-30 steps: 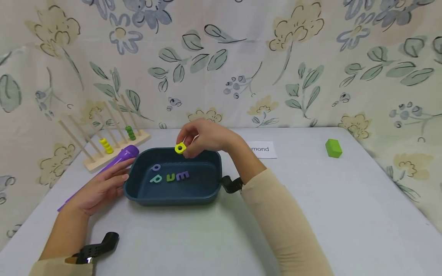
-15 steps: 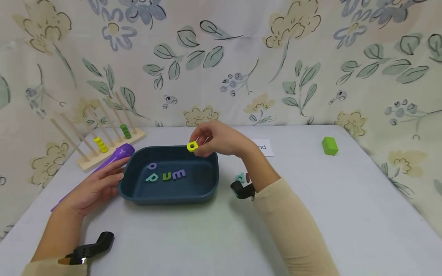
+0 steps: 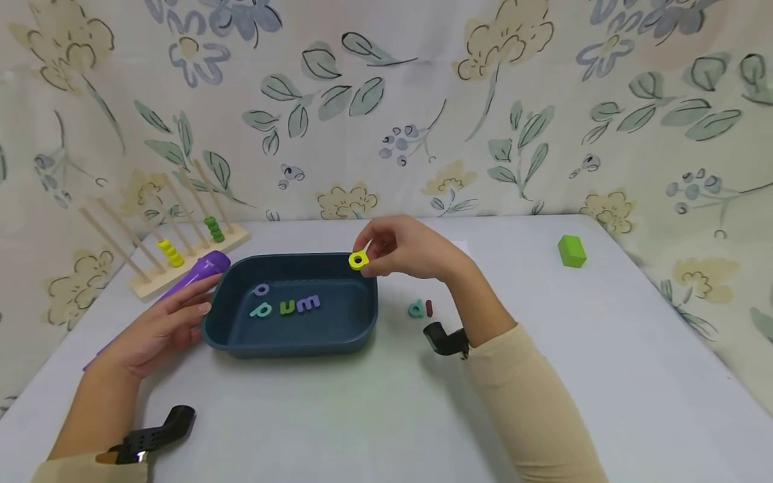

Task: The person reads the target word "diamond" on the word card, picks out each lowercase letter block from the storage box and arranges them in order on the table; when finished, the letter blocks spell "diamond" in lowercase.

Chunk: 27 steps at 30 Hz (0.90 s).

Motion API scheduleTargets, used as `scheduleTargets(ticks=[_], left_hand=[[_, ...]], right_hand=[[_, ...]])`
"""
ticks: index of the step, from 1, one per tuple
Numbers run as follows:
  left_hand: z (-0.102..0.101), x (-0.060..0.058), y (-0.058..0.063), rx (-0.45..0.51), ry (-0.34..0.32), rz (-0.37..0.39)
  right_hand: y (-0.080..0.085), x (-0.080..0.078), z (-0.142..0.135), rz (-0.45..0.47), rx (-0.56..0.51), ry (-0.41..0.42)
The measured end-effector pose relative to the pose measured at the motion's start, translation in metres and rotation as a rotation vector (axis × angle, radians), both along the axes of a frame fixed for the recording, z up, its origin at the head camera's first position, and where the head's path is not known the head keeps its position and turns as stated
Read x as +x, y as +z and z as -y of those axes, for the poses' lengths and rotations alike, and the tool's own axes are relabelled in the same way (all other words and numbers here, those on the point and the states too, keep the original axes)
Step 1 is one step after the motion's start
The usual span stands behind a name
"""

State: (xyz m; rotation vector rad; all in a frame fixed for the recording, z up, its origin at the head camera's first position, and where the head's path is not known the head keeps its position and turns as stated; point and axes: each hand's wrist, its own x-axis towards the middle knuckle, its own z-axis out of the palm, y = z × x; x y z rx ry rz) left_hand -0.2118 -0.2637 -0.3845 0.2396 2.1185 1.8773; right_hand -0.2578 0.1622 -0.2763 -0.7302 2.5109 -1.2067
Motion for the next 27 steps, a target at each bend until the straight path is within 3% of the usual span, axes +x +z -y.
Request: scheduleTargets(ticks=[27], left_hand=[[0.002,0.001,-0.001,-0.017,0.008,-0.004]], right_hand=[[-0.021,0.028,-0.05,-0.059,0.125,-0.12]])
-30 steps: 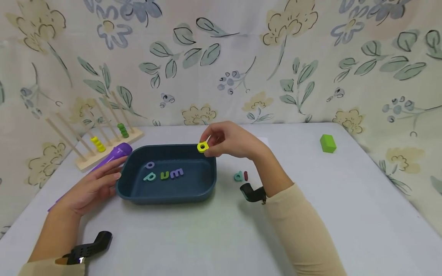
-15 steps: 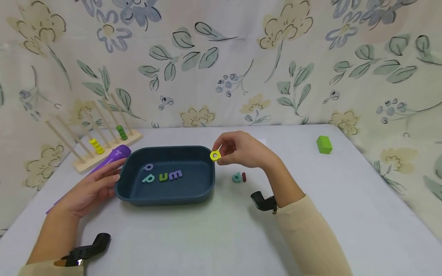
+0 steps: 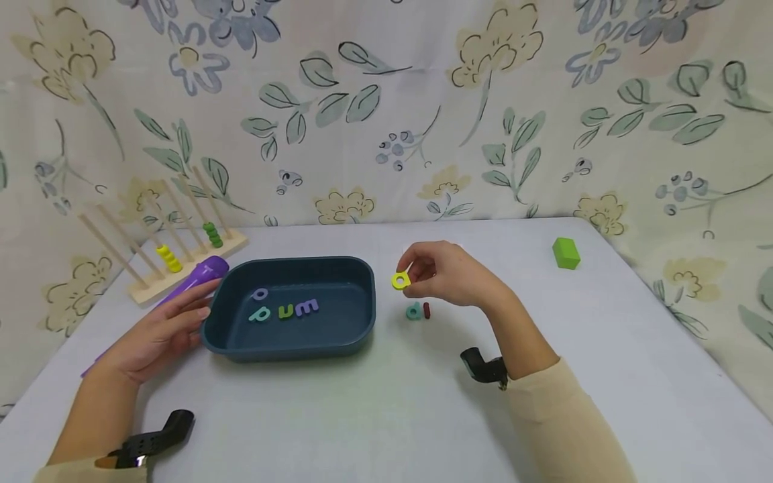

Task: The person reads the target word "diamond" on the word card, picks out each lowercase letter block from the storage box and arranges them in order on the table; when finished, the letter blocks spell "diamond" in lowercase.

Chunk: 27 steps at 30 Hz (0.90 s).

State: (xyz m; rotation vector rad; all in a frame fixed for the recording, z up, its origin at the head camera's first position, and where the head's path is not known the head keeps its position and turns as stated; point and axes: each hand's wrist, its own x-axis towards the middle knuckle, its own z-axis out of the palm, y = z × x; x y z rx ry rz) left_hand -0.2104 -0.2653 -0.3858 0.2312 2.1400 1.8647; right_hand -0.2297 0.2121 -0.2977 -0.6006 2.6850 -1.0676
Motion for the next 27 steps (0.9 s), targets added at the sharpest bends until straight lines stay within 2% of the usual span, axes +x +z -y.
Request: scheduleTargets(ticks=[5,14,20,27], left_hand=[[0.0,0.0,0.0,0.021,0.003,0.012],[-0.001,0.0,0.0,0.036,-0.005,0.021],[0.0,0.001,0.0,0.011,-0.004,0.019],[0.0,0.001,-0.001,0.023,-0.014,0.012]], right_hand=[[-0.002,0.005,-0.011,-0.007,0.015,-0.035],[-0.016,0.008,-0.03,0.014,-0.01,-0.055],[-0.024,0.01,-0.044,0.034,0.008,-0.098],[-0.035,0.011,-0.056,0.054,-0.043,-0.118]])
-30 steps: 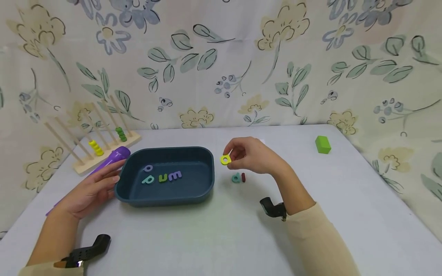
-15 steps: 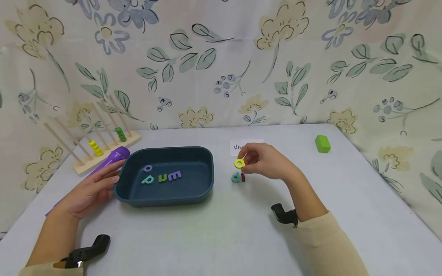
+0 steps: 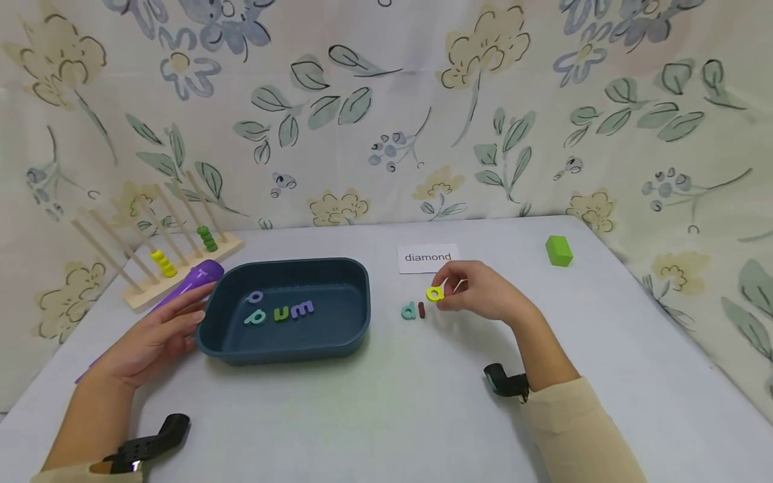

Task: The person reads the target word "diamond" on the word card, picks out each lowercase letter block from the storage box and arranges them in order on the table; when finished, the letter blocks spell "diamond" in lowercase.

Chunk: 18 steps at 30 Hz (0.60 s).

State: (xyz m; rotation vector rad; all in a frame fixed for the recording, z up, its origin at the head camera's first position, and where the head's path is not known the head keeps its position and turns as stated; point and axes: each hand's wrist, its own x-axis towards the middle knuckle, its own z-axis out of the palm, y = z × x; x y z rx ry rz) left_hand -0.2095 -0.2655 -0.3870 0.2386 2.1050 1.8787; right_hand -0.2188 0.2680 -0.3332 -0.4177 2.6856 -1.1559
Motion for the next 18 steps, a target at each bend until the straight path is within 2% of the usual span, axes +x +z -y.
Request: scheduleTargets(ticks=[9,18], left_hand=[[0.0,0.0,-0.002,0.04,-0.022,-0.018],[0.001,-0.001,0.0,0.036,-0.018,-0.002]], right_hand=[[-0.013,-0.005,-0.006,0.084,-0.028,-0.021],[-0.025,-0.011,-0.002,0.135,0.019,-0.009]])
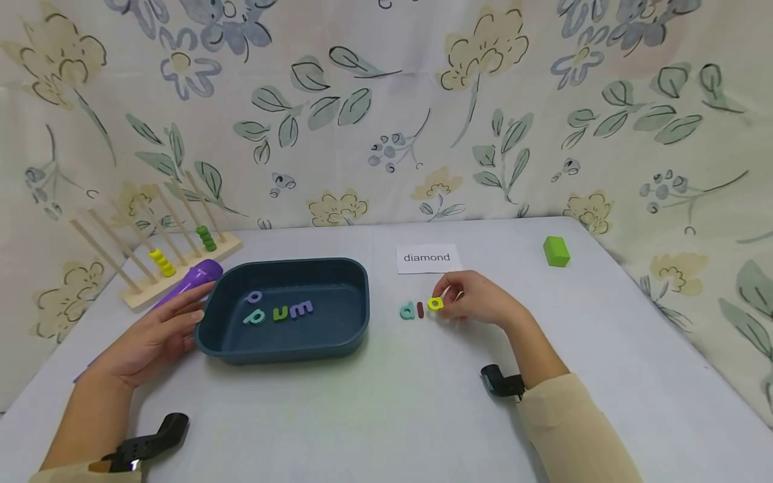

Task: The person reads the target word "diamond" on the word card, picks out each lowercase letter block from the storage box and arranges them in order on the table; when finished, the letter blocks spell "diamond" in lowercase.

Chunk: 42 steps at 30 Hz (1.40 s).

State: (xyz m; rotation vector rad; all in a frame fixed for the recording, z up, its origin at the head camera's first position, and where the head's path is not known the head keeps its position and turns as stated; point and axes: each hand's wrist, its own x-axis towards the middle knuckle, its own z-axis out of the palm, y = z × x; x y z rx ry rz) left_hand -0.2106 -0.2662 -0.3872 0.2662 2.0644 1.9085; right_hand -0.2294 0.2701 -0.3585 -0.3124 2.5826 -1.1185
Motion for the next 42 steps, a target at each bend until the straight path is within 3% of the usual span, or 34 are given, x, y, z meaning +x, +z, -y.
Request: scheduleTargets(ticks=[16,42], left_hand=[[-0.0013,0.0009,0.0019,-0.002,0.017,0.008],[-0.0018,0.0008,0.0014,-0.025,0.028,0.005]], right_hand=[[-0.0061,-0.0072,0.0065,0.043,0.087,0.008],[-0.0059,-0.0082,0.0064,0.045,0.099,0.011]])
